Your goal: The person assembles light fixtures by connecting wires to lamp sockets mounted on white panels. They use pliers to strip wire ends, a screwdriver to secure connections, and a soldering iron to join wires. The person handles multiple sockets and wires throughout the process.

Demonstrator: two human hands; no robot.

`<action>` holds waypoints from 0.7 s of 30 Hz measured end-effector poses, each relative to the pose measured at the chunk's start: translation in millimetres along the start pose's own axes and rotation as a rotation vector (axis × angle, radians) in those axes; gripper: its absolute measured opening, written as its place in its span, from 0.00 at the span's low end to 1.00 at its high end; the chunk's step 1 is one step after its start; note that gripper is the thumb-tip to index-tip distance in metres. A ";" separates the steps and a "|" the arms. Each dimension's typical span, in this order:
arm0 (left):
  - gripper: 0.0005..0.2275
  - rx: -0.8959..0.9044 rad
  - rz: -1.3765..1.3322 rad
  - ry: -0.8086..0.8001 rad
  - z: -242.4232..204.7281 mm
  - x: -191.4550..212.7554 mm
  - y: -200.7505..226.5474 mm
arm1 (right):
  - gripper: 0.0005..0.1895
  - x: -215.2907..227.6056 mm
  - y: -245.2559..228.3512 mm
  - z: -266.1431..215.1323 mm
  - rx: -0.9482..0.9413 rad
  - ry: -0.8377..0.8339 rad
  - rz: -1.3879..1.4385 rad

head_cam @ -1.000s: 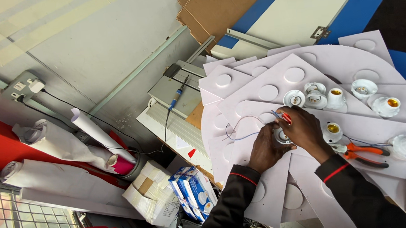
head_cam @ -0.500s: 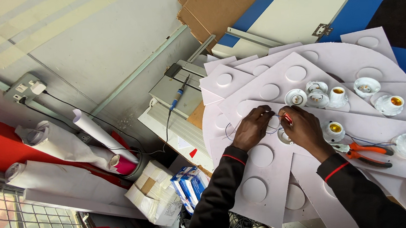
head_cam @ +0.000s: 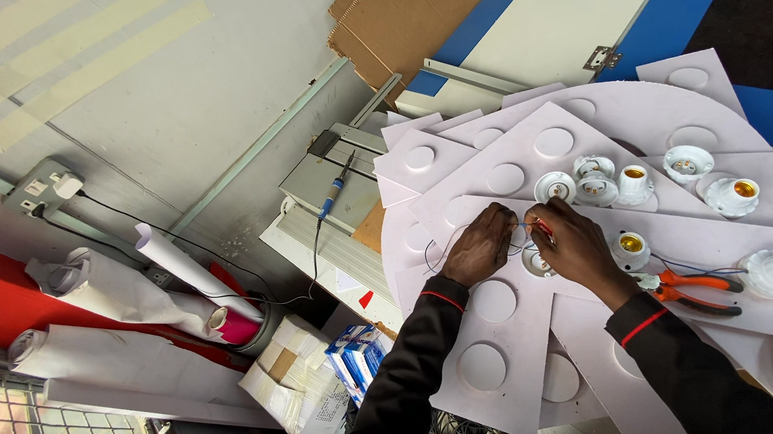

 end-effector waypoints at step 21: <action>0.48 0.220 -0.350 -0.195 10.4 31.2 81.2 | 0.09 11.3 10.0 0.1 -0.006 0.162 0.388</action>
Point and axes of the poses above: each hand's wrist, its own z-axis towards the middle knuckle, its own x-axis out of the back of the hand, y = z × x, the point moved 5 cm from there along z, towards the middle knuckle, and after that the axes turned 4 degrees about y, right-handed, at the moved point
